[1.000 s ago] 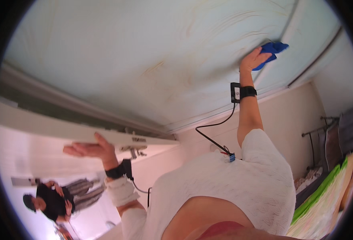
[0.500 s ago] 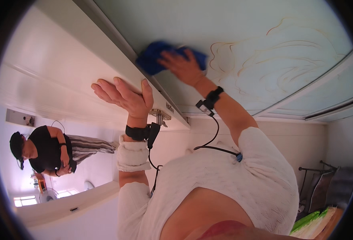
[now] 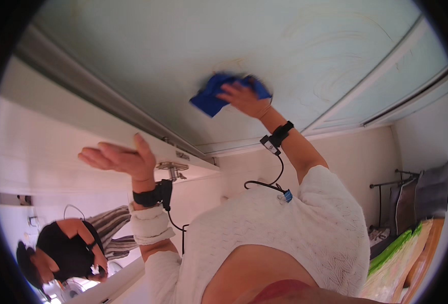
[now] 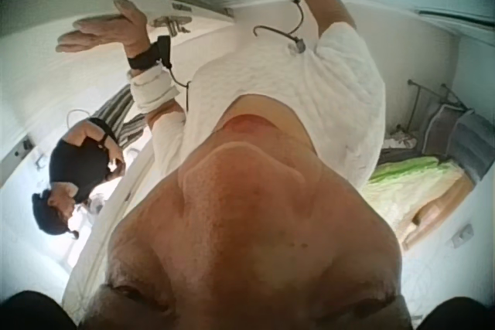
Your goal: The person wipes a white wall and a glass door with a blue cloth. They move around the room to reach different sections of the wall and door, using one hand to wipe and the other to stabilize themselves.
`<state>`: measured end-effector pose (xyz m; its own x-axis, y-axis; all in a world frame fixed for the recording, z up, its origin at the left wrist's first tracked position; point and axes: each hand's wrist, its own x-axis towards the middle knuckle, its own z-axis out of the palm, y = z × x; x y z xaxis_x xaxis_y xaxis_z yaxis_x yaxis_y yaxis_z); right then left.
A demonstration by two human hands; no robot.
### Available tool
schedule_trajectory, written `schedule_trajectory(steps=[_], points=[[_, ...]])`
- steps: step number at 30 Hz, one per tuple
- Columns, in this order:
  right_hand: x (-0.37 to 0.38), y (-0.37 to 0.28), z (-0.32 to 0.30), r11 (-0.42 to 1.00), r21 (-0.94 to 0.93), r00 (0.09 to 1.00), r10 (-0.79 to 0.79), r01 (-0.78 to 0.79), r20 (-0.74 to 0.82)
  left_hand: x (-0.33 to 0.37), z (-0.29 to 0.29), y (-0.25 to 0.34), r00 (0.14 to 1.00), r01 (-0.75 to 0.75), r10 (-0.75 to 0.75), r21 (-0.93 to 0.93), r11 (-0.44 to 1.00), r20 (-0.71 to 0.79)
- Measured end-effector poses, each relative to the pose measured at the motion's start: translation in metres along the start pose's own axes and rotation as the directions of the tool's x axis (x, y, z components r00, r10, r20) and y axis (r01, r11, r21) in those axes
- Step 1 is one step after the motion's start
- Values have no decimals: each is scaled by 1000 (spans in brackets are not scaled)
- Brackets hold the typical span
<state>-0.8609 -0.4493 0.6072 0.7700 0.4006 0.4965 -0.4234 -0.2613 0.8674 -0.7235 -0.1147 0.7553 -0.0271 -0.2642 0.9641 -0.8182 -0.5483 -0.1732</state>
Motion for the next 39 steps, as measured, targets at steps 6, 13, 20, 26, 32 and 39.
schedule_trajectory(steps=[6, 13, 20, 26, 32, 39], points=[[-115, 105, 48, 22, 617, 308, 880, -787, 362, 4, 1, 4, 999, 48, -44, -141, 989, 31], [-197, 142, 92, -358, 747, -319, 925, -560, 205, -4, 1, -4, 996, 75, -71, -75, 994, 46], [-111, 45, 45, -568, 574, -344, 820, -590, 458, -9, 2, -11, 1000, -8, 9, -57, 998, 14], [1, -34, 10, -26, 735, 273, 919, -677, 284, -9, 4, -11, 1000, -20, 20, -36, 999, -2], [108, -103, -30, 890, 295, 931, 365, -347, -7, -9, -1, -9, 997, 16, -12, -53, 998, 79], [93, -121, -29, 20, -988, 888, -440, 155, 130, -9, 2, -6, 998, 23, -21, -33, 999, 64]])
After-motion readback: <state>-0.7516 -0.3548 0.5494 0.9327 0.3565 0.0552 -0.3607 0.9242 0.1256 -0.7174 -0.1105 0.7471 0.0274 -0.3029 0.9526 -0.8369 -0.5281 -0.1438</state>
